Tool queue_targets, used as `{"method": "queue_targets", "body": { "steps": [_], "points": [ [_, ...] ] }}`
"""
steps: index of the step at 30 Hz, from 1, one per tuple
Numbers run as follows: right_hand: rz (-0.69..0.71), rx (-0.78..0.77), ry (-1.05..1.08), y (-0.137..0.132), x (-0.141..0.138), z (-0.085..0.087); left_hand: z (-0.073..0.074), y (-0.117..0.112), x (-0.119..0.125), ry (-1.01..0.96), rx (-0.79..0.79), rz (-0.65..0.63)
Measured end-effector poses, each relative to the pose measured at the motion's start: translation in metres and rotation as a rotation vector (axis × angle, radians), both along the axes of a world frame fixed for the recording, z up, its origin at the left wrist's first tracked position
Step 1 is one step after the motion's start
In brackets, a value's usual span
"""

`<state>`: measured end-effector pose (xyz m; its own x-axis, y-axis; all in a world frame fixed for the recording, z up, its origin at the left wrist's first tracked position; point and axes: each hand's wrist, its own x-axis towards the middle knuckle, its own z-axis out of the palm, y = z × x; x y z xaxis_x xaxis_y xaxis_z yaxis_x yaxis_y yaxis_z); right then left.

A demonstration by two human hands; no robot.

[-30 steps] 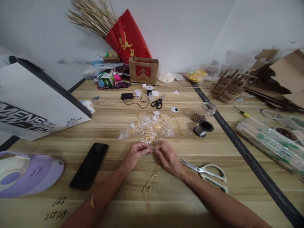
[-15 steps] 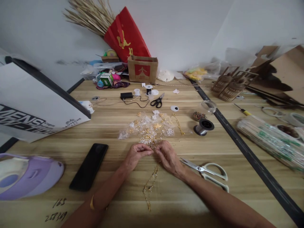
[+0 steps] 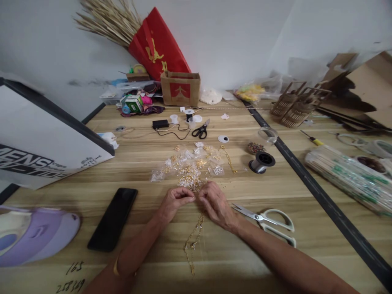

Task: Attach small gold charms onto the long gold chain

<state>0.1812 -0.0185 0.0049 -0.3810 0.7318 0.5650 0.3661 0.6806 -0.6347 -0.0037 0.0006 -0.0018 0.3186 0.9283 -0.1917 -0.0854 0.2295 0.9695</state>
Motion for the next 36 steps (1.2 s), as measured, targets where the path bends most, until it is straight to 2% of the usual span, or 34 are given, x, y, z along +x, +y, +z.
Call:
{"method": "queue_targets", "body": {
  "steps": [10,27,36],
  "points": [
    [0.000,0.049,-0.007,0.0001,-0.0005,-0.0005,-0.0004,0.0000,0.0013,-0.045,-0.040,0.003],
    [-0.010,0.112,-0.076,0.0010,0.0019,-0.0072,-0.0070,0.0010,-0.0021,-0.072,-0.002,-0.047],
    [-0.013,0.134,-0.109,0.0013,0.0022,-0.0079,-0.0042,0.0007,-0.0004,-0.043,-0.005,-0.027]
  ]
}}
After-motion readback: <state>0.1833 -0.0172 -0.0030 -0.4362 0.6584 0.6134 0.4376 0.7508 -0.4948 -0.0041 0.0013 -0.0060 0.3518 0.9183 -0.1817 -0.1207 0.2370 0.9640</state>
